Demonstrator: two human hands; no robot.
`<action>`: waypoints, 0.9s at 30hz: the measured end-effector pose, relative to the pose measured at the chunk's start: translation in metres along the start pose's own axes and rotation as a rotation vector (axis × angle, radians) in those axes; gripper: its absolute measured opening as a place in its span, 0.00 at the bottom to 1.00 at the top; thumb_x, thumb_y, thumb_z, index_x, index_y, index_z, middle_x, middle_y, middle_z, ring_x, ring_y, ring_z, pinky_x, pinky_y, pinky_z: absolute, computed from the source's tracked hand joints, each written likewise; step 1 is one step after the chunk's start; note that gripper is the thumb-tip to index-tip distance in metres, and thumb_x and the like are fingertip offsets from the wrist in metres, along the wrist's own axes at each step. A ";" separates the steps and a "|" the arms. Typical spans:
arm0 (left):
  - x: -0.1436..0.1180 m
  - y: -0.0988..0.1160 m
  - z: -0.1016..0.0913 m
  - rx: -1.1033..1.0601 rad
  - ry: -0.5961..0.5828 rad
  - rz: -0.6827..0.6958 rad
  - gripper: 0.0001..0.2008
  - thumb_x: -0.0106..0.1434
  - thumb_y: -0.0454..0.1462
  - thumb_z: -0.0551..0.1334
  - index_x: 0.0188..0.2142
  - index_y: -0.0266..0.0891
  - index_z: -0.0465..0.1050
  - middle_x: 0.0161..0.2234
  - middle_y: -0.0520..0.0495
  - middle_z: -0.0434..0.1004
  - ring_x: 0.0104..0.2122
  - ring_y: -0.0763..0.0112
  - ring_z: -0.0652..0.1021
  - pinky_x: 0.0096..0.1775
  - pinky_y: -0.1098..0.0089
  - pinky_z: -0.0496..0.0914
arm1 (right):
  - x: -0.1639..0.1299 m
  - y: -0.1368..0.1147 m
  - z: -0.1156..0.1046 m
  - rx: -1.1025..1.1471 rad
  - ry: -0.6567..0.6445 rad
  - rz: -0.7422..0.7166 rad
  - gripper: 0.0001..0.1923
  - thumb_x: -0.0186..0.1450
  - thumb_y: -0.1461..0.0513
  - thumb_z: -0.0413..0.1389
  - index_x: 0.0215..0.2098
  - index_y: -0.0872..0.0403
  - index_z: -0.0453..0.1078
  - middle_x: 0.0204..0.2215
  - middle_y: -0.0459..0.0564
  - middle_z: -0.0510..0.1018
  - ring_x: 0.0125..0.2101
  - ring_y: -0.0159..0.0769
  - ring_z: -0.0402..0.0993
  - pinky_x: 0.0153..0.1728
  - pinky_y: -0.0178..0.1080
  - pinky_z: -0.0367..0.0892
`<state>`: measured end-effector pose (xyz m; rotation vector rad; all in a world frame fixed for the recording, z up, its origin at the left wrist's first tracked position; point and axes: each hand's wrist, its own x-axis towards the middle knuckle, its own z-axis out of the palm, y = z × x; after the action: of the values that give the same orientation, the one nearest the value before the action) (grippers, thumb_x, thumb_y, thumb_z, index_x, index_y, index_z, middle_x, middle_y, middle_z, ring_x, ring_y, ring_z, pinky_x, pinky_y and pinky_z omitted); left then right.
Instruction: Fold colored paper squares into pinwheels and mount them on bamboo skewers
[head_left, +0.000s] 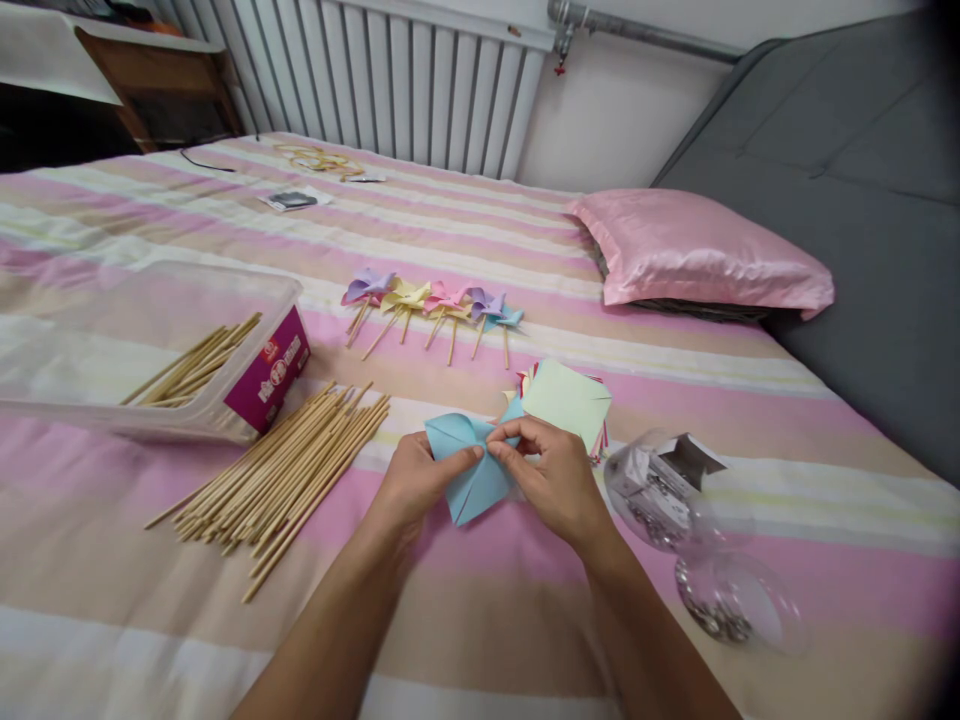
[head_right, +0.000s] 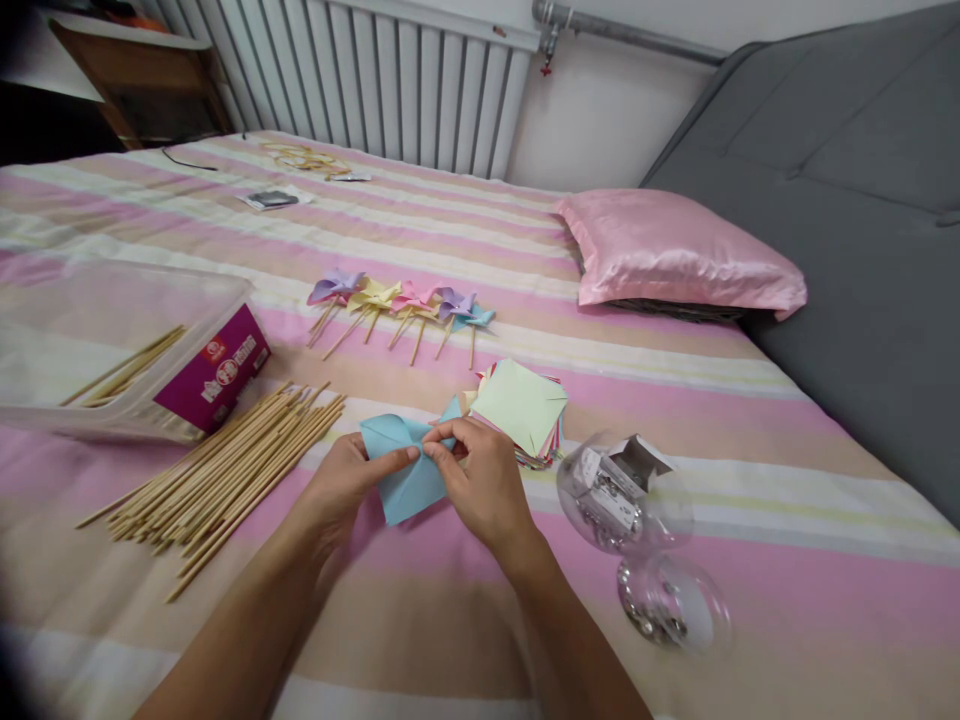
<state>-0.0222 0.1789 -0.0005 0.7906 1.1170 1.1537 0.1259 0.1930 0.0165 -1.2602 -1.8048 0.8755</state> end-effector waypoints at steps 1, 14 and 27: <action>0.000 0.000 0.000 -0.001 -0.003 -0.001 0.09 0.46 0.37 0.69 0.29 0.34 0.78 0.27 0.46 0.80 0.28 0.69 0.76 0.32 0.72 0.69 | 0.000 0.000 0.000 -0.002 -0.001 -0.001 0.04 0.59 0.64 0.55 0.28 0.53 0.72 0.28 0.47 0.78 0.29 0.34 0.72 0.32 0.36 0.65; -0.002 0.001 0.002 0.013 0.029 -0.004 0.08 0.45 0.35 0.69 0.27 0.34 0.77 0.24 0.47 0.78 0.25 0.70 0.75 0.31 0.72 0.68 | -0.003 -0.001 0.001 -0.009 0.009 0.007 0.04 0.60 0.64 0.54 0.29 0.53 0.71 0.29 0.47 0.77 0.28 0.33 0.72 0.32 0.36 0.65; -0.001 0.001 0.004 -0.026 0.099 0.002 0.08 0.43 0.35 0.70 0.23 0.34 0.75 0.22 0.49 0.77 0.22 0.71 0.74 0.28 0.72 0.68 | -0.003 -0.001 0.005 0.425 -0.005 0.189 0.38 0.57 0.61 0.57 0.61 0.49 0.45 0.32 0.47 0.75 0.28 0.32 0.73 0.30 0.35 0.69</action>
<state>-0.0191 0.1788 0.0015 0.7211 1.1803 1.2174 0.1216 0.1889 0.0140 -1.1582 -1.4162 1.2889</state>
